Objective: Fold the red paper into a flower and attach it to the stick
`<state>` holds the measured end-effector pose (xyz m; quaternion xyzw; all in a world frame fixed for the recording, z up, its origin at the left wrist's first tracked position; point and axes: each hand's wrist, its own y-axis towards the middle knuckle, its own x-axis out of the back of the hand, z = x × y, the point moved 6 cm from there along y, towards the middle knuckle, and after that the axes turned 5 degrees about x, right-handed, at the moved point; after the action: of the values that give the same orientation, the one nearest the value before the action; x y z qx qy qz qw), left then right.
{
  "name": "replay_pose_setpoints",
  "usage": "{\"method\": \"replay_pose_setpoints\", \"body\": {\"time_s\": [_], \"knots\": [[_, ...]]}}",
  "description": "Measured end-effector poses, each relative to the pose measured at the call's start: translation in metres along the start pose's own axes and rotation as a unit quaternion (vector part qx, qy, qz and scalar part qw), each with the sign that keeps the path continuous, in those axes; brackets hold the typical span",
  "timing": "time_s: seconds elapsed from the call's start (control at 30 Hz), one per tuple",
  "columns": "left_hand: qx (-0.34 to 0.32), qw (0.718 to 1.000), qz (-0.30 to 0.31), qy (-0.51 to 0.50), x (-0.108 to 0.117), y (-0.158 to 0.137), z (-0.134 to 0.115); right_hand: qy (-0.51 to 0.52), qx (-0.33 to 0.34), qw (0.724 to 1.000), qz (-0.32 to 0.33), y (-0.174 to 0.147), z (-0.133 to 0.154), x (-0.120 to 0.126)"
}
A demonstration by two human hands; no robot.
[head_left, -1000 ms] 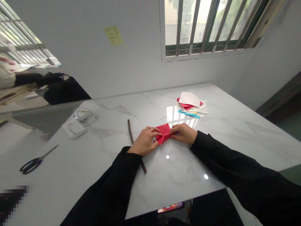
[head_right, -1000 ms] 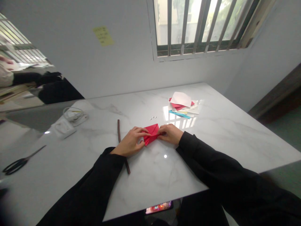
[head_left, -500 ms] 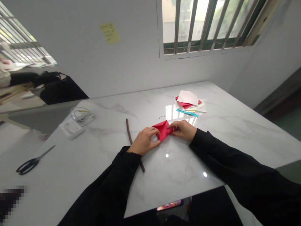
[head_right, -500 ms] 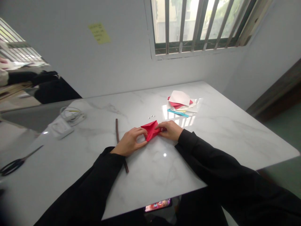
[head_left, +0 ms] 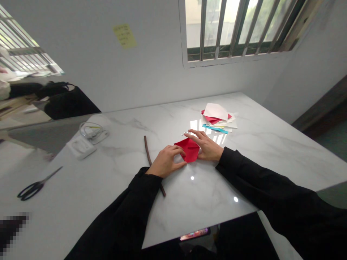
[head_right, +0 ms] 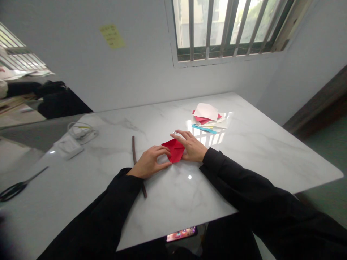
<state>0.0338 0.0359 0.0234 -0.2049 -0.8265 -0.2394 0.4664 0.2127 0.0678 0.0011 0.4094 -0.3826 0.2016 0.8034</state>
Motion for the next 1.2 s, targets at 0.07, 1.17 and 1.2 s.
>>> {"method": "replay_pose_setpoints", "body": {"time_s": [0.07,1.17,1.2], "knots": [[0.002,1.0,-0.001,-0.002,-0.001,0.0,0.002,-0.002,0.022,1.0,0.013,0.001,-0.002,-0.004],[-0.011,0.999,-0.034,-0.013,-0.009,0.001,0.005,-0.018,0.014,0.998,0.058,-0.012,-0.019,-0.014],[-0.019,0.999,-0.033,-0.014,-0.01,0.001,0.004,-0.011,0.015,0.998,0.055,-0.012,-0.019,-0.013]]}}
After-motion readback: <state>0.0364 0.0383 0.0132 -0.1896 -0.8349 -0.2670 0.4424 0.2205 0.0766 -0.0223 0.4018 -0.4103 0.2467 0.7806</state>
